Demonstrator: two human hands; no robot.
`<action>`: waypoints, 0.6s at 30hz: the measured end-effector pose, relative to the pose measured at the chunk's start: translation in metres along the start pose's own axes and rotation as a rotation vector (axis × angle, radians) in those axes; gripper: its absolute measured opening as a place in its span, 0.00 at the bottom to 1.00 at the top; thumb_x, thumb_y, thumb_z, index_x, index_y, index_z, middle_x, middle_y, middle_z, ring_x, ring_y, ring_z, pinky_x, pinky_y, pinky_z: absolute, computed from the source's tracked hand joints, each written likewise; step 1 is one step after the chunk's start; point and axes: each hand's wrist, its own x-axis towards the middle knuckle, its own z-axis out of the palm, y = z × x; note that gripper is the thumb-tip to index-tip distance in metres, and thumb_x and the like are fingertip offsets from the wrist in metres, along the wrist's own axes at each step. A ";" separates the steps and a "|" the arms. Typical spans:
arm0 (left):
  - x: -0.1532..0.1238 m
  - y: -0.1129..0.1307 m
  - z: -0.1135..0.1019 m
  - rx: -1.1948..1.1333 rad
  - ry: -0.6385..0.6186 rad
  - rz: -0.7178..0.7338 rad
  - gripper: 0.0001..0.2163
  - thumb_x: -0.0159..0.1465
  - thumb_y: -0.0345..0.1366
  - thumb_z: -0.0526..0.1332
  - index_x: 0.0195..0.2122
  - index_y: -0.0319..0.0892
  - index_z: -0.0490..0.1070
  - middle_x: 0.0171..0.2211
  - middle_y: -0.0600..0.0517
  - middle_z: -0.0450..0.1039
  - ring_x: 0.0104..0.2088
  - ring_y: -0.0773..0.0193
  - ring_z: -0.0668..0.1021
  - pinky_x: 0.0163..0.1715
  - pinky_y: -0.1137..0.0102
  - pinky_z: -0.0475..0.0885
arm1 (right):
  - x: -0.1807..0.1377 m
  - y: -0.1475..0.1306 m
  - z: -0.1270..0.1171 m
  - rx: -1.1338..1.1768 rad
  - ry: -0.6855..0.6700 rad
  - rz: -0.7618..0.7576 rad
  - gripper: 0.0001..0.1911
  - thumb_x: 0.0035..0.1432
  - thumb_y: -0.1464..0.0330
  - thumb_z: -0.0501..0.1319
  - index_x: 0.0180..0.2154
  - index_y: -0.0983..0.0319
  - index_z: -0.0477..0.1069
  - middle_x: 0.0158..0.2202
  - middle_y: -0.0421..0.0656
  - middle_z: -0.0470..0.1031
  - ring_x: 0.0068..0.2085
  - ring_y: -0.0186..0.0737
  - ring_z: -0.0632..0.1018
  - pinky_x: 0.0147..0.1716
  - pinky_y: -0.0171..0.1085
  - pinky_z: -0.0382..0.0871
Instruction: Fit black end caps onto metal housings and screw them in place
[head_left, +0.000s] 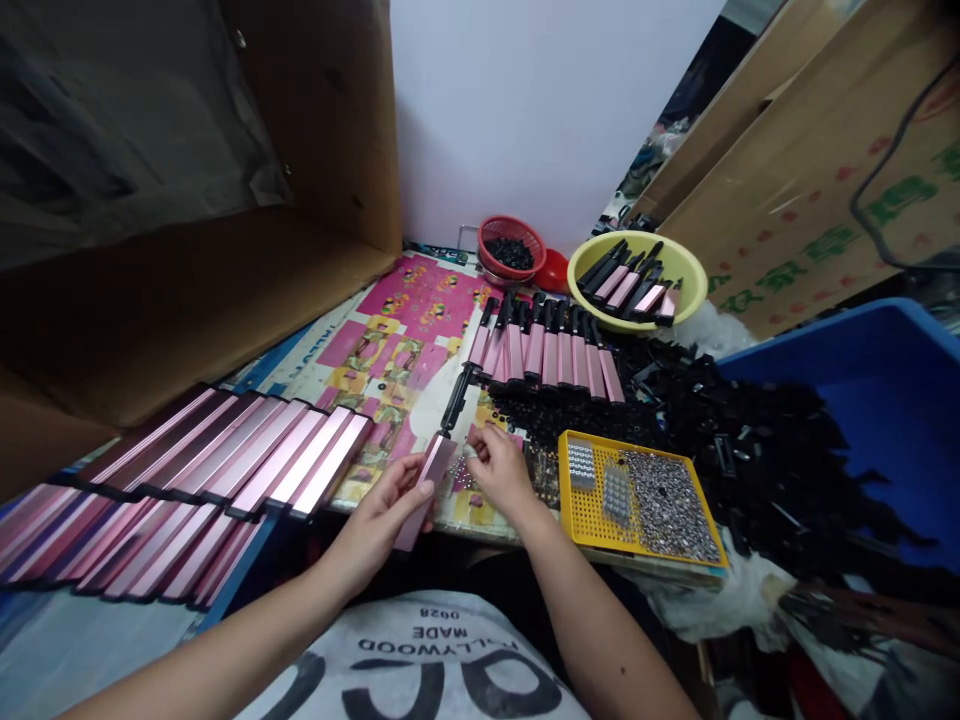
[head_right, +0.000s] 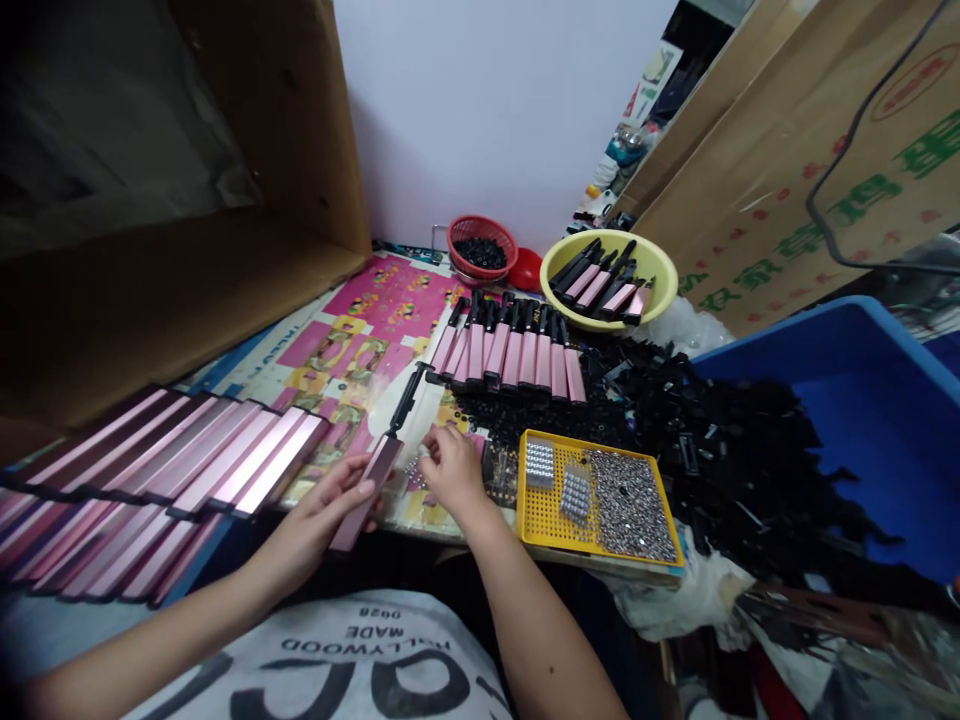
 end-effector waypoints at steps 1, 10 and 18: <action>0.000 0.000 0.001 0.022 0.006 0.009 0.18 0.58 0.42 0.61 0.49 0.47 0.62 0.45 0.51 0.65 0.35 0.65 0.71 0.28 0.72 0.72 | 0.000 -0.005 -0.003 0.143 0.053 0.020 0.02 0.52 0.71 0.55 0.31 0.61 0.66 0.29 0.40 0.67 0.31 0.35 0.69 0.32 0.34 0.63; -0.010 -0.004 0.011 0.153 -0.013 0.098 0.20 0.59 0.42 0.59 0.53 0.50 0.60 0.46 0.51 0.66 0.41 0.61 0.70 0.33 0.71 0.73 | -0.002 -0.038 -0.015 0.418 0.237 -0.026 0.02 0.54 0.69 0.57 0.32 0.61 0.67 0.30 0.39 0.67 0.33 0.34 0.69 0.36 0.34 0.63; -0.013 -0.007 0.010 0.426 0.056 0.179 0.22 0.60 0.43 0.58 0.55 0.45 0.60 0.47 0.48 0.69 0.38 0.60 0.74 0.34 0.70 0.71 | -0.007 -0.030 0.002 0.950 0.237 0.160 0.09 0.52 0.68 0.60 0.36 0.59 0.62 0.32 0.38 0.67 0.34 0.33 0.71 0.35 0.33 0.65</action>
